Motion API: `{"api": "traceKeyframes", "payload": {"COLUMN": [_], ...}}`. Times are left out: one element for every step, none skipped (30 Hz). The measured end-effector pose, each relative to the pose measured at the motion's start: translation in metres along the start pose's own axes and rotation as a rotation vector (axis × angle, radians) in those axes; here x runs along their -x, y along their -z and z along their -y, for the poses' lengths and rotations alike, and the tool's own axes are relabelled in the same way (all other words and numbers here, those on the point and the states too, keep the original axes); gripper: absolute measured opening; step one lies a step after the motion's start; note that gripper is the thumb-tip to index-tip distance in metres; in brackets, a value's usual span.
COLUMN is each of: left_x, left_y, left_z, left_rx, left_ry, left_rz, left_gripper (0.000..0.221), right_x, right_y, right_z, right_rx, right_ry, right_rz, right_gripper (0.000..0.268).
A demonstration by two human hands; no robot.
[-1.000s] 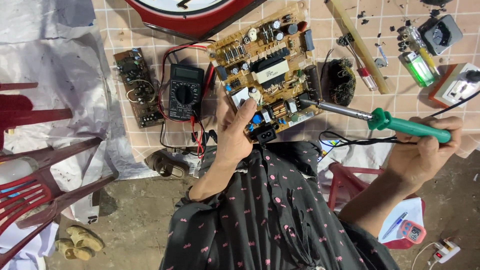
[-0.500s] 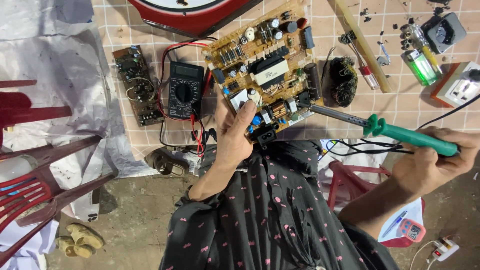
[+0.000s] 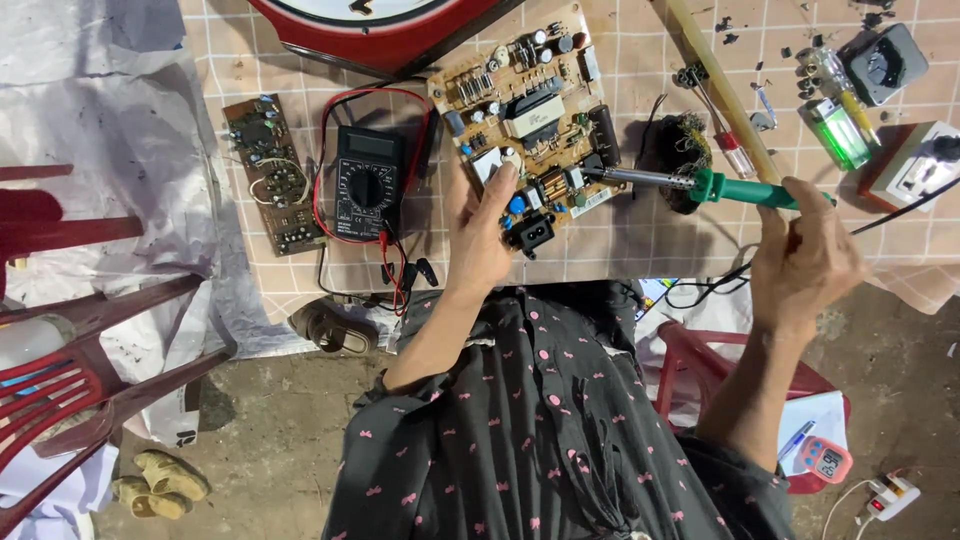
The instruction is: Inspecting and repairing a circuit board using a screwdriver, multimeter, and soldering iron on a workbench.
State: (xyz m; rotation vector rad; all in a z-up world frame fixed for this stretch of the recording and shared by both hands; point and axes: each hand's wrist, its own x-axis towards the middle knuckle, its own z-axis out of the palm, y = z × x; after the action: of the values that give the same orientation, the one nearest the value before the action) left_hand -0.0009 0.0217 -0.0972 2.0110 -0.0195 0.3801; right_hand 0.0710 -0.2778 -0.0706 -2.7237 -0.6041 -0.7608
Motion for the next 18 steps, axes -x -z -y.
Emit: {"api": "traceKeyframes", "payload": {"left_x": [0.004, 0.009, 0.008, 0.007, 0.005, -0.015, -0.035, -0.054, -0.056, -0.058, -0.06, -0.06, -0.06, -0.059, -0.063, -0.067, -0.07, -0.07], "left_y": [-0.005, -0.01, -0.01, -0.011, -0.012, -0.013, -0.014, -0.015, -0.016, -0.016, -0.016, -0.018, -0.021, -0.023, -0.023, -0.022, -0.023, -0.023], "left_z": [0.01, 0.02, 0.021, 0.022, 0.023, 0.004, -0.015, -0.035, -0.034, -0.034, -0.033, -0.026, -0.018, -0.01, -0.012, -0.013, -0.013, -0.012], "left_rx": [-0.113, -0.226, -0.225, -0.155, -0.084, -0.081, 0.407, 0.898, 0.896, 0.833, 0.769, 0.768, 0.841, 0.914, 0.913, 0.835, 0.757, 0.756], "left_ry": [0.09, 0.179, 0.178, 0.19, 0.199, 0.196, 0.605, 1.007, 1.006, 1.079, 1.148, 1.146, 1.071, 0.994, 0.991, 1.034, 1.078, 1.078], "left_rz": [0.044, 0.089, 0.092, 0.107, 0.123, 0.129, -0.038, -0.214, -0.208, -0.166, -0.129, -0.13, -0.125, -0.12, -0.123, -0.108, -0.089, -0.088], "left_gripper": [0.109, 0.115, 0.115, 0.114, 0.114, 0.114, 0.102, 0.112, 0.112, 0.113, 0.115, 0.115, 0.116, 0.116, 0.116, 0.117, 0.119, 0.119], "right_x": [-0.004, -0.008, -0.01, -0.012, -0.014, -0.018, -0.021, -0.023, -0.027, -0.031, -0.036, -0.041, -0.046, -0.051, -0.051, -0.051, -0.049, -0.051], "right_y": [0.0, 0.0, -0.001, -0.001, -0.002, -0.006, -0.01, -0.015, -0.017, -0.02, -0.023, -0.023, -0.022, -0.022, -0.026, -0.03, -0.033, -0.04], "right_z": [0.008, 0.015, 0.023, 0.029, 0.036, 0.039, 0.042, 0.046, 0.046, 0.048, 0.049, 0.048, 0.046, 0.045, 0.04, 0.036, 0.031, 0.03], "right_rx": [-0.088, -0.176, -0.173, -0.444, -0.722, -0.717, -0.864, -1.011, -1.009, -1.095, -1.186, -1.188, -1.35, -1.51, -1.514, -1.58, -1.642, -1.642], "right_ry": [-0.044, -0.087, -0.09, -0.255, -0.421, -0.425, -0.494, -0.561, -0.564, -0.66, -0.754, -0.753, -0.9, -1.049, -1.047, -1.038, -1.03, -1.031], "right_rz": [-0.021, -0.043, -0.042, -0.097, -0.148, -0.151, -0.247, -0.345, -0.349, -0.43, -0.508, -0.509, -0.483, -0.454, -0.452, -0.419, -0.388, -0.389], "right_gripper": [0.013, 0.016, 0.016, 0.016, 0.022, 0.022, 0.02, 0.02, 0.02, 0.018, 0.027, 0.027, 0.028, 0.031, 0.031, 0.03, 0.033, 0.033]}}
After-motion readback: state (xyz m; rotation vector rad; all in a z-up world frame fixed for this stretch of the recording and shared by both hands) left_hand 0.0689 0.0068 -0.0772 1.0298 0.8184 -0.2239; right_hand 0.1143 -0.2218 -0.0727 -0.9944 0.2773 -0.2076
